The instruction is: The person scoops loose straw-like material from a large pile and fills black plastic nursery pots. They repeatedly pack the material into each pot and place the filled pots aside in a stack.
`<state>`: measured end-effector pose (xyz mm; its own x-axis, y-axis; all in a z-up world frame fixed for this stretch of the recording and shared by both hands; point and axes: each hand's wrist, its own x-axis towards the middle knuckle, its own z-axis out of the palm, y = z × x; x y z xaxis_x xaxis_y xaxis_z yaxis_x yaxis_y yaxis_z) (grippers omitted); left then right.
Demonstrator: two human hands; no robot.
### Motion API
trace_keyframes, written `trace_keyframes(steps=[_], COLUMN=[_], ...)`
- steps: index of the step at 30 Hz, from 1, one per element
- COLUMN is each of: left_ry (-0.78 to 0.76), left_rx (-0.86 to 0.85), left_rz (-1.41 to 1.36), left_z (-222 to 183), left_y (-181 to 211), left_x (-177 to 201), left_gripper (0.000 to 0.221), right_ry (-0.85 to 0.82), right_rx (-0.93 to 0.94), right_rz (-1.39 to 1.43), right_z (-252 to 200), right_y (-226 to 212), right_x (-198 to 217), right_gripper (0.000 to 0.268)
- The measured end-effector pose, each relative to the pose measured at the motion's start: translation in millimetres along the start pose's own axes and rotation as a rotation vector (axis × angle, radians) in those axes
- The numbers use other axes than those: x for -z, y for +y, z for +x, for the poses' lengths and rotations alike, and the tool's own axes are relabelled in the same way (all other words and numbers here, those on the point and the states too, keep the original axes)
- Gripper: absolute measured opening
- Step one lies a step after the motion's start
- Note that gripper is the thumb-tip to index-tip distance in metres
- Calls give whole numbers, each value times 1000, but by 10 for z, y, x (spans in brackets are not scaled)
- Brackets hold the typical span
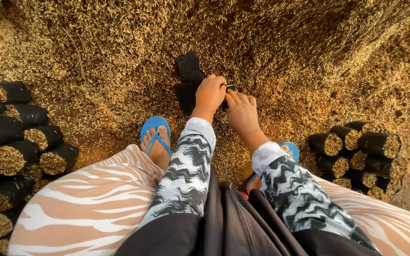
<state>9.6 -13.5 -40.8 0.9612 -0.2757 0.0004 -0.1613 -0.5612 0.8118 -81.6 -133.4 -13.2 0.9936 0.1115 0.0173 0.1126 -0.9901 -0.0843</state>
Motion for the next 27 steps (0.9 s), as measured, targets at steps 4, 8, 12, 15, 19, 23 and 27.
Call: trace_keyframes(steps=[4, 8, 12, 15, 19, 23, 27], left_ry=[-43, -79, -84, -79, -69, -43, -60], left_rx=[47, 61, 42, 10, -16, -62, 60], left_rz=[29, 27, 35, 21, 25, 62, 161], left_z=[61, 105, 151, 158, 187, 243, 283], left_y=[-27, -59, -44, -43, -85, -39, 80], left_x=[-39, -50, -61, -108, -201, -233, -166], left_gripper=[8, 10, 12, 12, 11, 11, 18], right_ry=[8, -165, -232, -277, -358, -374, -317], right_rx=[103, 17, -116, -133, -174, -154, -118], right_rz=[-112, -84, -106, -117, -73, -48, -27], right_z=[-39, -33, 84, 166, 236, 326, 386], right_y=[-124, -242, -225, -151, -63, 19, 105], right_x=[-75, -110, -113, -133, -179, -138, -67], right_gripper=[55, 57, 70, 73, 79, 79, 79])
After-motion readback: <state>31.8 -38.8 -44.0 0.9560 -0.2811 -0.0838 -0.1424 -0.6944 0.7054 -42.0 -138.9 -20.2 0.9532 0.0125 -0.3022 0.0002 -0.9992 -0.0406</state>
